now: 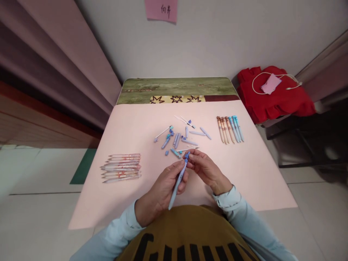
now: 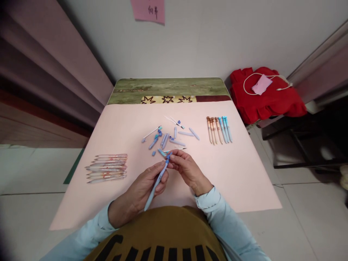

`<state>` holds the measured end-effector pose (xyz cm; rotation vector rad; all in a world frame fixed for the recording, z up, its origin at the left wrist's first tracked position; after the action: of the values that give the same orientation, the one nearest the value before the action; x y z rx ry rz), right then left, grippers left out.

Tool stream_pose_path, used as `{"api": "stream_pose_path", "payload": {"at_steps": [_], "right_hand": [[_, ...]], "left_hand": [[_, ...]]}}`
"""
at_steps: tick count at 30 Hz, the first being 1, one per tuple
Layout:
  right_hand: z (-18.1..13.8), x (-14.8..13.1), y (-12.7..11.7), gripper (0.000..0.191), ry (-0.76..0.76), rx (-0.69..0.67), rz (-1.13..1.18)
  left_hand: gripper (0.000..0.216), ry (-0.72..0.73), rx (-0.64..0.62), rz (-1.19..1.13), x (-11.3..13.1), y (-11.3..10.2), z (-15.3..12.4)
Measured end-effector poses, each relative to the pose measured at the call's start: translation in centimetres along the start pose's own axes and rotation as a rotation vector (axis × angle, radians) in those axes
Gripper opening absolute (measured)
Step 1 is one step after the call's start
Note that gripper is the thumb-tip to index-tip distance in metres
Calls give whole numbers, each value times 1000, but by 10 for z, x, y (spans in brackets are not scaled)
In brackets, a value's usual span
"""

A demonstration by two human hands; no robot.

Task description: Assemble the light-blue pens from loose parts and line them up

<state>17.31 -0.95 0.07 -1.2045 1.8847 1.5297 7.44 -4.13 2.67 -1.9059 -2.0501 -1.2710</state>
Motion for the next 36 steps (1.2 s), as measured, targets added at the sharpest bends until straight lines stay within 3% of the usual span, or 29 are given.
{"api": "stream_pose_path", "payload": {"at_steps": [9,13,18,24,31,36], "right_hand": [[-2,0,3,20,-3,-60,52],[1,-5,-3,23,-47,16,45],[-1,-26,-23,24,-135,142,-148],[-8,-48,-17,31,-180,52,-328],[3,-18,-18,31,-83,42,-295],[6,-1,-22,33,-64,24,-287]], "left_hand": [[28,-8,-2,-7,0,1,-2],[27,-1,-26,-25,3,2,-4],[30,-14,-14,-28,3,1,-6],[30,-34,2,-27,1,-1,-6],[15,-301,146,-264,-26,-18,2],[13,-213,96,-231,-22,-17,1]]}}
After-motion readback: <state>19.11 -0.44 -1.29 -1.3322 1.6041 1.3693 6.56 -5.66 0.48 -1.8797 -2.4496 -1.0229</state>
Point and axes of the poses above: each hand's wrist, its own z-axis towards the middle knuckle, its own y-axis out of the palm, x = y × z, the point moved 8 cm from there along z, towards the middle knuckle, and after that the axes turned 6 degrees about -y, right-handed, at the moved point
